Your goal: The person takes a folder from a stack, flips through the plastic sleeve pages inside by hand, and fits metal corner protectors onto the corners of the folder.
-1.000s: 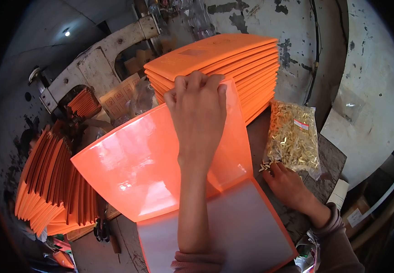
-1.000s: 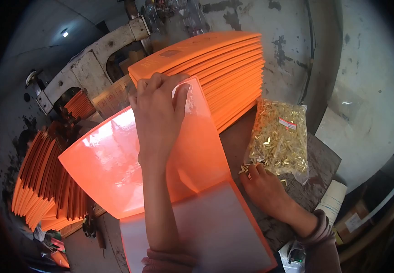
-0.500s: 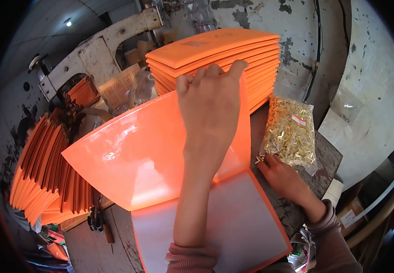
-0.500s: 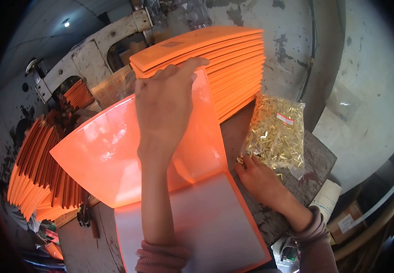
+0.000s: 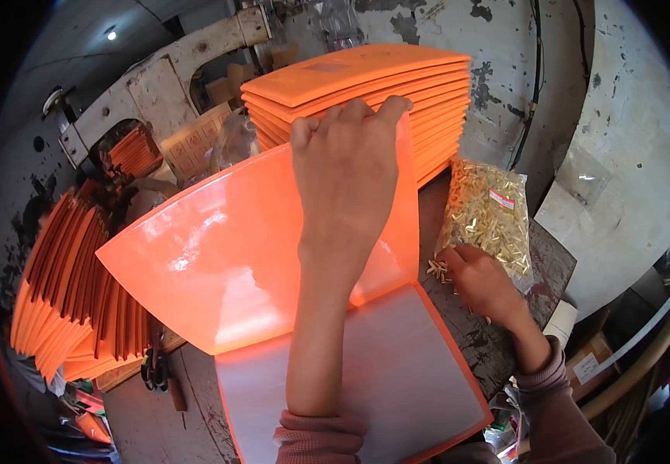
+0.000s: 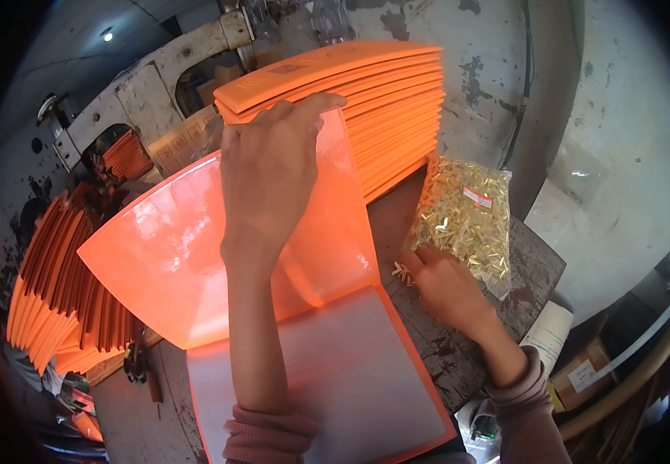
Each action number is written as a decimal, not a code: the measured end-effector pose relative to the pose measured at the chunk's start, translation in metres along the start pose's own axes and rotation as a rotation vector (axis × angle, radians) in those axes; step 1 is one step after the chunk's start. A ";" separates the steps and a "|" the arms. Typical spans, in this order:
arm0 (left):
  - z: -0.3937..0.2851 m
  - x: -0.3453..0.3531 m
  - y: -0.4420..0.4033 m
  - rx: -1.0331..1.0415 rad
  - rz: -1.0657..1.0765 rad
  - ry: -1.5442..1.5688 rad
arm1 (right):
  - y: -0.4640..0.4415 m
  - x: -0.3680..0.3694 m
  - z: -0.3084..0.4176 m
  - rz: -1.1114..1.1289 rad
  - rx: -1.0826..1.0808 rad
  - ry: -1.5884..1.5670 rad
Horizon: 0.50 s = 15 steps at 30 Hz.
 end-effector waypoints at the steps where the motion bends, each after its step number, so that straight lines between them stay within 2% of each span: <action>1: 0.000 0.000 0.000 0.018 -0.021 -0.005 | -0.001 -0.001 0.000 0.002 -0.001 0.001; 4: 0.001 0.000 0.000 0.024 -0.035 0.007 | -0.002 -0.004 -0.001 -0.014 0.024 0.019; 9: 0.002 0.000 0.000 0.022 -0.017 0.014 | 0.000 0.004 -0.003 0.117 -0.038 0.071; 15: 0.003 0.000 0.000 0.010 -0.004 0.046 | 0.000 0.007 -0.002 0.086 -0.083 0.104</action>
Point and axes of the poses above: each hand's wrist, its own y-axis away from the middle knuckle, its own x-axis out of the palm, z = x × y, the point moved 2 cm from there along -y, towards the middle knuckle, and after that the axes turned 2 degrees about -z, right-handed, at the moved point
